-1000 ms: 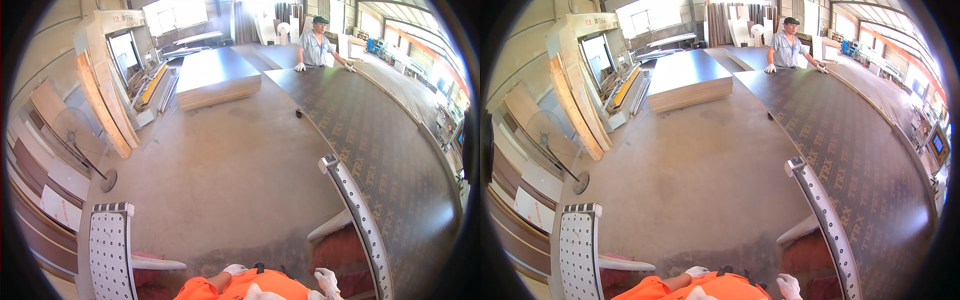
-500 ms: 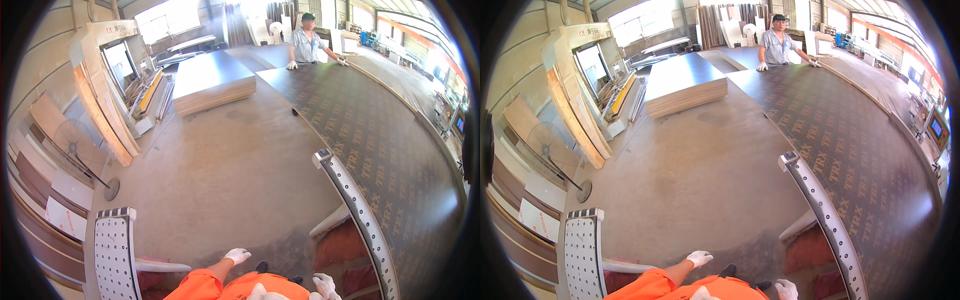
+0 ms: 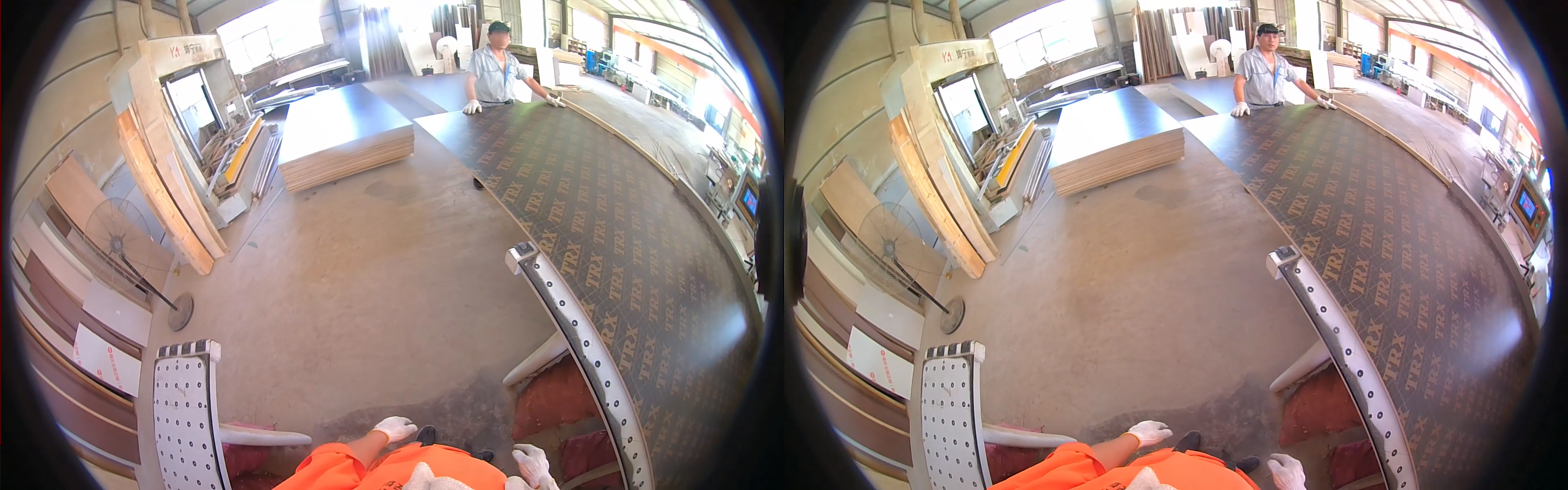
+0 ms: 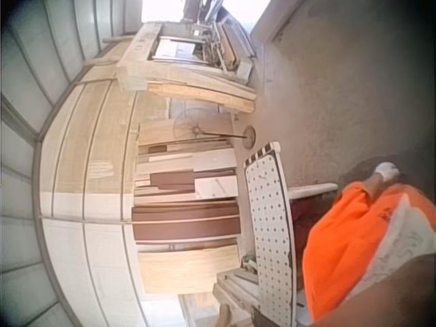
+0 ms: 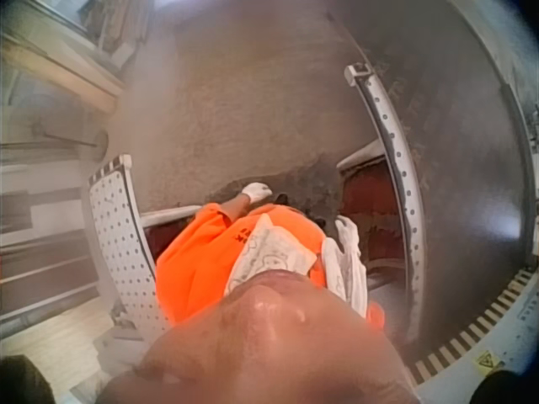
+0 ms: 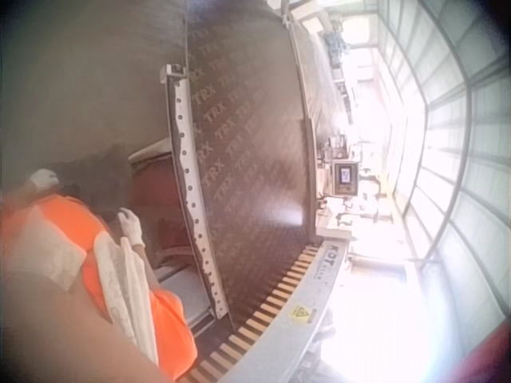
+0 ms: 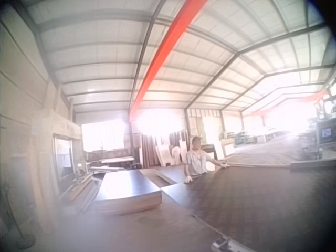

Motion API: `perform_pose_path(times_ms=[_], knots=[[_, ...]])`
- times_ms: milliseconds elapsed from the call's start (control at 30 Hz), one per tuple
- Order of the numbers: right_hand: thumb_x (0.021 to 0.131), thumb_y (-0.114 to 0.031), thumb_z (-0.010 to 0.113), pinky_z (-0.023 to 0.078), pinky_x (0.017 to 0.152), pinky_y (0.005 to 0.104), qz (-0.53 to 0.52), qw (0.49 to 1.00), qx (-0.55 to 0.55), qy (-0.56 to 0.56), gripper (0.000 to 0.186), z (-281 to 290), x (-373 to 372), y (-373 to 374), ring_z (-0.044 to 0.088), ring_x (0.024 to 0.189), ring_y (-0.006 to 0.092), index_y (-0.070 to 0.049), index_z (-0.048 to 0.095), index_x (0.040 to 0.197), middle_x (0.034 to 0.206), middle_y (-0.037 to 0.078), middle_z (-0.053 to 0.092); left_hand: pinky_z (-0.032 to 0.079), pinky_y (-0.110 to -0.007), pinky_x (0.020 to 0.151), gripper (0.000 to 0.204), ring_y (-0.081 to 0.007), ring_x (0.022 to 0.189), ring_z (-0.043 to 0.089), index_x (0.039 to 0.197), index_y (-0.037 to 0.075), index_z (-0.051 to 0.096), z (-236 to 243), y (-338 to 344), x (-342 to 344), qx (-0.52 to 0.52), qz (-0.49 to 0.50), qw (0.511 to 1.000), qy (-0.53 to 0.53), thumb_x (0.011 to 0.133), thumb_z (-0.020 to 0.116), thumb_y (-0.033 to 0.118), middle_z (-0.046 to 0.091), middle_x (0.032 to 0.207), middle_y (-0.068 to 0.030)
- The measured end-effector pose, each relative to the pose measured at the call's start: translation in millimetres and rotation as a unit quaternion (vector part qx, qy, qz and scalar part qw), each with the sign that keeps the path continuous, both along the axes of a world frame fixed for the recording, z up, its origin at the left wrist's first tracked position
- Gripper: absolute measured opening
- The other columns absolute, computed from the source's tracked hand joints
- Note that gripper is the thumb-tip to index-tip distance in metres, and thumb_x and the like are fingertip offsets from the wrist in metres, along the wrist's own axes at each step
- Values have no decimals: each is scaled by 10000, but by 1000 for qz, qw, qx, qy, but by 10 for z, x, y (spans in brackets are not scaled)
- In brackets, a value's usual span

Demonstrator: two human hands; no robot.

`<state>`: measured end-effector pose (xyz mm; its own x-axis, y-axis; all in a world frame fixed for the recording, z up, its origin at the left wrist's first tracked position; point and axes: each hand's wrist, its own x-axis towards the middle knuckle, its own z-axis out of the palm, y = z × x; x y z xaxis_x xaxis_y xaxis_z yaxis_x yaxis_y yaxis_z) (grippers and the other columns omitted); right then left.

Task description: The person feeds a large wooden panel into a cutting machine with a coworker, unloads and stacks the cut pieces onto piles, and retrieves another panel from a stack to load into the machine.

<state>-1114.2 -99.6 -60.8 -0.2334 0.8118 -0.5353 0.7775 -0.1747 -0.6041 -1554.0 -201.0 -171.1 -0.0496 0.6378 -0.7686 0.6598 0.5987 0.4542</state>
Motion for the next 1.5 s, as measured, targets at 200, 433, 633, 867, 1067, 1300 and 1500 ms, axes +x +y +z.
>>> perform_pose_path(times_ms=[200,433,633,867,1067,1300,1500], knots=[[996,-372,710,547,1152,413,-13,1000,-15,1,483,75,-72,7,743,1316,371,-70,822,1356,1359,191,811,475,-496,1247,712,-418,1482,617,1537,104,698,-163,-34,-156,17,20,999,20,1044,557,597,682,1574,-205],[998,-377,711,548,1148,413,-9,1000,-6,-5,482,-54,-65,-1,744,1315,362,-71,823,1353,1362,186,811,485,-517,1221,684,-446,1440,636,1468,68,738,-222,-74,-147,32,34,999,12,1053,525,567,703,1516,-248],[1073,-297,718,555,1131,392,0,998,14,67,383,-269,3,-30,750,1291,304,-61,807,1361,1345,163,815,490,-505,1225,708,-421,1452,640,1517,100,711,-242,-25,-166,18,13,1000,6,1044,550,602,708,1534,-210],[1081,-313,692,557,1139,404,22,998,23,56,405,-330,4,-70,743,1305,336,-55,796,1375,1355,178,808,492,-510,1213,707,-437,1440,642,1504,80,714,-295,-43,-193,28,17,999,3,1040,549,587,714,1517,-224],[1079,-305,690,561,1137,408,29,998,27,48,403,-339,-4,-116,745,1304,336,-54,794,1378,1358,175,807,494,-514,1203,692,-447,1428,650,1480,80,730,-286,-41,-176,28,17,999,-5,1039,554,583,723,1497,-235],[1085,-294,691,583,1108,408,42,998,19,48,417,-272,-64,-74,753,1287,344,-57,775,1418,1388,168,797,502,-514,1191,692,-447,1407,663,1482,81,728,-373,-70,-209,23,17,1000,-8,1043,554,586,738,1473,-230],[1024,-378,698,565,1158,450,-24,999,35,-2,442,-185,-18,-97,745,1299,381,-68,833,1309,1334,194,810,477,-496,1241,728,-423,1456,638,1529,103,711,-296,209,-185,30,-10,999,-2,1036,555,616,719,1512,-218]])
